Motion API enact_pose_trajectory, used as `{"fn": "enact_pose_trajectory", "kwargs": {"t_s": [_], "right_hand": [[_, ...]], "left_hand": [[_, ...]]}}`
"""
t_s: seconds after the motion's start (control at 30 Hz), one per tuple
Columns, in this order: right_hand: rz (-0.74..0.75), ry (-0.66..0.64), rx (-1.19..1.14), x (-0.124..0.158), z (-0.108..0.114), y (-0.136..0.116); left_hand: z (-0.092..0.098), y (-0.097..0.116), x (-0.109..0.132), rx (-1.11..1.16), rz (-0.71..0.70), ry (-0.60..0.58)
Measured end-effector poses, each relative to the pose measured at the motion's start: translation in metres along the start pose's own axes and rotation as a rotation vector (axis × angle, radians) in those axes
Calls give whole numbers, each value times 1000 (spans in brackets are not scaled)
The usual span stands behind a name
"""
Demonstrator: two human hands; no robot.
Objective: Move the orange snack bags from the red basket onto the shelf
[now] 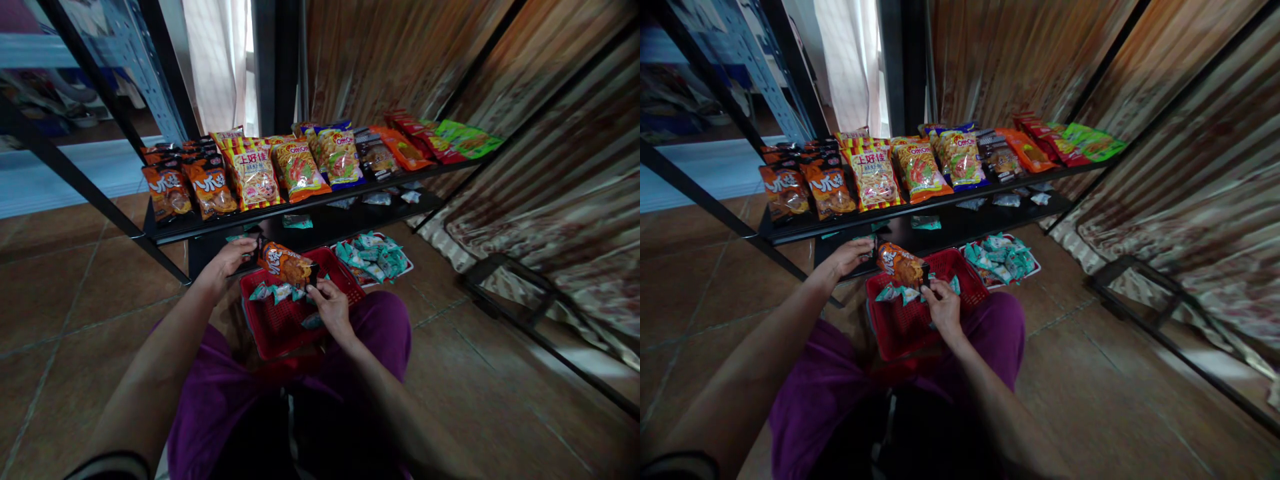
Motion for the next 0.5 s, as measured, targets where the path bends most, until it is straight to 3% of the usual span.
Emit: {"fn": "enact_pose_trajectory", "kwargs": {"t_s": [0.13,0.27,0.5], "right_hand": [[-40,0,-18,5,-4,3],[-58,-9,-15,9,-10,3],[-253,-36,-228,21,-27,15]], "left_hand": [[2,4,-2,-30,-38,74],[-4,6,-5,-31,-74,70],[-14,15,-2,-106,-111,84]]}}
Point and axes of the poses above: each hand's wrist, its own x-axis away from the middle knuckle, its own z-axis out of the back of the hand, y = z × x, the point moved 10 cm from there along -x, towards the middle knuckle, and after that the axes turned 7 degrees about z, right-handed, at the moved point
